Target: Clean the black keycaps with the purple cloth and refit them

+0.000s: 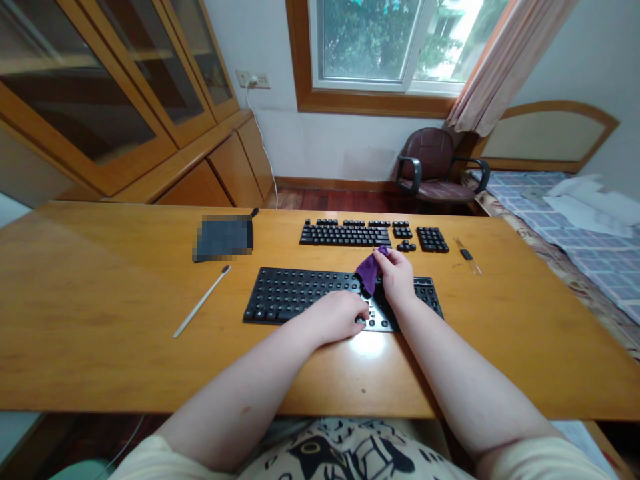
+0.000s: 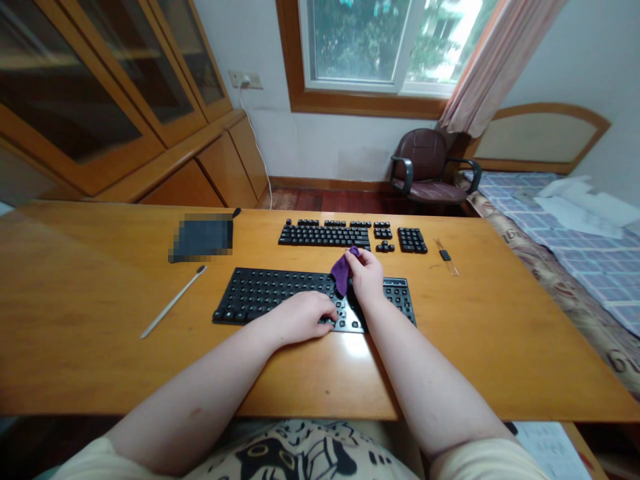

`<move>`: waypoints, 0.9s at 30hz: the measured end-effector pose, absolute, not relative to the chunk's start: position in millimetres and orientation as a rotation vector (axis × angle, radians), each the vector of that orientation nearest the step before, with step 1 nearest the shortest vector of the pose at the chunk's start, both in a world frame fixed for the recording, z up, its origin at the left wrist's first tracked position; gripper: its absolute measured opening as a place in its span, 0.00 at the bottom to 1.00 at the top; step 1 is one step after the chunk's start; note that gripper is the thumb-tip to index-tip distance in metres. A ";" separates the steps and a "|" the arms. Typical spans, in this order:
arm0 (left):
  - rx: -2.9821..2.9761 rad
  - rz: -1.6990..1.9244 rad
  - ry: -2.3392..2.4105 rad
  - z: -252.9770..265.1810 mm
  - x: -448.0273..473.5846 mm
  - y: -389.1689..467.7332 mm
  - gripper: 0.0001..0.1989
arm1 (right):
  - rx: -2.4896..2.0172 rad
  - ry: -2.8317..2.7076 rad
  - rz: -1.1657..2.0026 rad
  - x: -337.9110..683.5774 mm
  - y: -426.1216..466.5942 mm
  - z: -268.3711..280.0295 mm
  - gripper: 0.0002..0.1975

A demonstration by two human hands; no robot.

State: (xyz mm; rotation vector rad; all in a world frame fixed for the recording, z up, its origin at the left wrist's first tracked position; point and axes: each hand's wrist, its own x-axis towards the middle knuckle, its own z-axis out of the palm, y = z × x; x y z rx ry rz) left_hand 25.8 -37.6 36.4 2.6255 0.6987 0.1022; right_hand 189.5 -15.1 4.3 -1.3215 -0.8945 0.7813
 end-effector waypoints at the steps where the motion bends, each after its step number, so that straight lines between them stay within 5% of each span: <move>1: 2.632 0.100 0.698 36.7 26.2 -38.0 0.09 | -1.321 -0.891 0.786 189.3 -15.3 4.6 0.15; 27: 2.691 0.115 0.592 35.9 23.0 -35.4 0.10 | -1.356 -0.920 0.761 189.2 -16.2 7.6 0.15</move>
